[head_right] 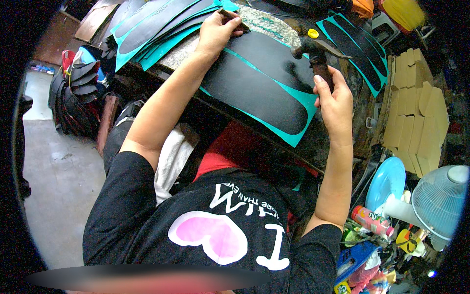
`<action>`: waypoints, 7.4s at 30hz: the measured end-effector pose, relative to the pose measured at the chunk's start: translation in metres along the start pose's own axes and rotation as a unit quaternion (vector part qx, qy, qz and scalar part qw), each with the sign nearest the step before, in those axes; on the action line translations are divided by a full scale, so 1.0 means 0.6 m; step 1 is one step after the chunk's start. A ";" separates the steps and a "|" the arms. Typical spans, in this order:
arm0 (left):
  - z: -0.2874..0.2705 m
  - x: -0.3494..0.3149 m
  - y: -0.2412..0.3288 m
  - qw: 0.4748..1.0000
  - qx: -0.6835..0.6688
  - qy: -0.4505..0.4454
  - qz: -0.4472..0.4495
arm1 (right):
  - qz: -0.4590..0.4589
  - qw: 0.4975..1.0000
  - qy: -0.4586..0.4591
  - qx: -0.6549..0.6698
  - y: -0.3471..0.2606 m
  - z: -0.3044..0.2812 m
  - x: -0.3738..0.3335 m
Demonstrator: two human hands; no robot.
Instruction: The person repeatedly hammers a black insole with a teal border on a workbench. They hold the insole with one hand and strike it with a hammer in the other, occasionally repositioning the insole to work different areas.
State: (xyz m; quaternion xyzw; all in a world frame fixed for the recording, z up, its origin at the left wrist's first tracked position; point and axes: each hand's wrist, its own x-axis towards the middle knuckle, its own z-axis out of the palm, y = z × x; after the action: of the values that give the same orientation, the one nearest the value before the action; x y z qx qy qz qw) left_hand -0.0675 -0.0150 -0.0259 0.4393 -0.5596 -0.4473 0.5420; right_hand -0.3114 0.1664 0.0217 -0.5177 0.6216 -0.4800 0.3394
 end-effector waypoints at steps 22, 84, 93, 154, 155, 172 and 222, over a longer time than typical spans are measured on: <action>0.037 -0.023 0.010 0.875 0.376 0.027 0.303 | -0.214 0.940 0.051 -0.260 -0.068 0.075 0.066; 0.078 -0.003 -0.018 0.978 0.165 -0.063 0.111 | -0.315 0.909 0.148 -0.227 -0.090 -0.032 0.019; 0.112 -0.019 -0.014 0.875 0.323 -0.043 0.359 | -0.210 0.927 0.123 -0.286 -0.039 0.018 0.027; 0.039 0.020 0.011 0.977 -0.112 -0.178 -0.022 | -0.044 0.865 0.063 -0.496 -0.018 0.004 0.012; 0.040 0.031 0.007 0.995 -0.037 -0.060 0.076 | -0.043 0.865 0.062 -0.496 -0.018 0.004 0.012; 0.023 -0.003 -0.005 0.997 0.046 -0.019 0.055 | -0.053 0.861 0.065 -0.501 -0.019 0.007 0.011; 0.024 -0.006 -0.013 0.978 0.142 0.002 0.151 | -0.037 0.862 0.055 -0.502 -0.031 0.008 0.011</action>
State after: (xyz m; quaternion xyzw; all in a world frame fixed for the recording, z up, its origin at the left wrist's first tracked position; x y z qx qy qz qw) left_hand -0.0818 -0.0128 -0.0344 0.4231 -0.6761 -0.2760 0.5364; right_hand -0.3025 0.1587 0.0384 -0.6130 0.7768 -0.1428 -0.0194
